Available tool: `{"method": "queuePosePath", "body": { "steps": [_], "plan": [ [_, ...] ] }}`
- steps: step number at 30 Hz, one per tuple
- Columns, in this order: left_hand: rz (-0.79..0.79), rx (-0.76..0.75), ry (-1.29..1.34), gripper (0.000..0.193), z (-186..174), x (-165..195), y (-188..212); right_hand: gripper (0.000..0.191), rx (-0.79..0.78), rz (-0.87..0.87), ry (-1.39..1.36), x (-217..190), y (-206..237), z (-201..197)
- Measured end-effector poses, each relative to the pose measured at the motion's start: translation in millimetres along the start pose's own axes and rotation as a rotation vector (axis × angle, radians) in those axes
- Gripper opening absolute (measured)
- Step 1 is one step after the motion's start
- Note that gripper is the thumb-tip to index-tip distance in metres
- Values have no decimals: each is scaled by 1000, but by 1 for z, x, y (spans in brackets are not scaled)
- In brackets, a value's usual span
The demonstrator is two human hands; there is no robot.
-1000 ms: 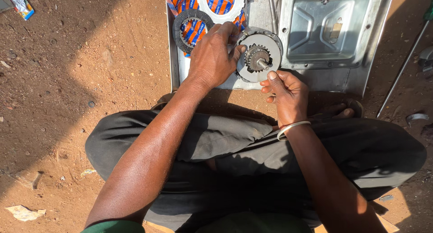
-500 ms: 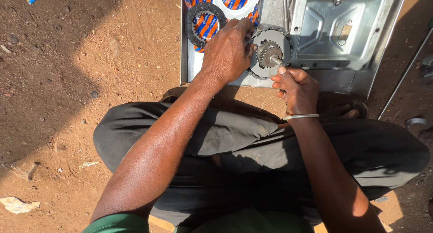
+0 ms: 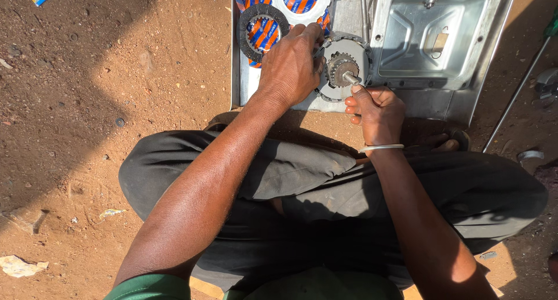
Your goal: The person unpacks new clutch plates from a Greaves package and assembles them onto a clutch hub. They alternate between friction plates and steel plates, carefully aligning each one. Finally, they place a metal retaining ring over the stack and use pliers to secure it.
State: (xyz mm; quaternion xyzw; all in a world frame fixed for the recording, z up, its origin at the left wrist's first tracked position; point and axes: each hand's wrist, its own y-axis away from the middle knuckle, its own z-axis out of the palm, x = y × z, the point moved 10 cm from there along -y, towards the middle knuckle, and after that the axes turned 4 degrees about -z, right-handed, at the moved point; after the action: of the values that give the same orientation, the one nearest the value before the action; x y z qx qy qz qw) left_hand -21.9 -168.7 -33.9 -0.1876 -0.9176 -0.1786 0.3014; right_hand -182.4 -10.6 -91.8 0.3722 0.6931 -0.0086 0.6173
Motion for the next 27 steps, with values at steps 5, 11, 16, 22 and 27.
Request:
{"method": "queuePosePath", "body": {
  "steps": [5,11,16,22,27],
  "plan": [
    [9,0,-27,38,2,0,-1,20,36,-26,-10,1,-4,-2],
    [25,33,-13,36,-2,1,0,18,39,-408,190,-25,11,-2],
    [37,32,-14,36,1,4,1,7,76,-529,217,-39,15,-10],
    [53,88,-44,36,9,12,-2,3,64,-713,-40,-89,-38,-30],
    [84,245,-47,37,1,22,4,15,-161,-1182,564,-171,-97,60]
  ]
}}
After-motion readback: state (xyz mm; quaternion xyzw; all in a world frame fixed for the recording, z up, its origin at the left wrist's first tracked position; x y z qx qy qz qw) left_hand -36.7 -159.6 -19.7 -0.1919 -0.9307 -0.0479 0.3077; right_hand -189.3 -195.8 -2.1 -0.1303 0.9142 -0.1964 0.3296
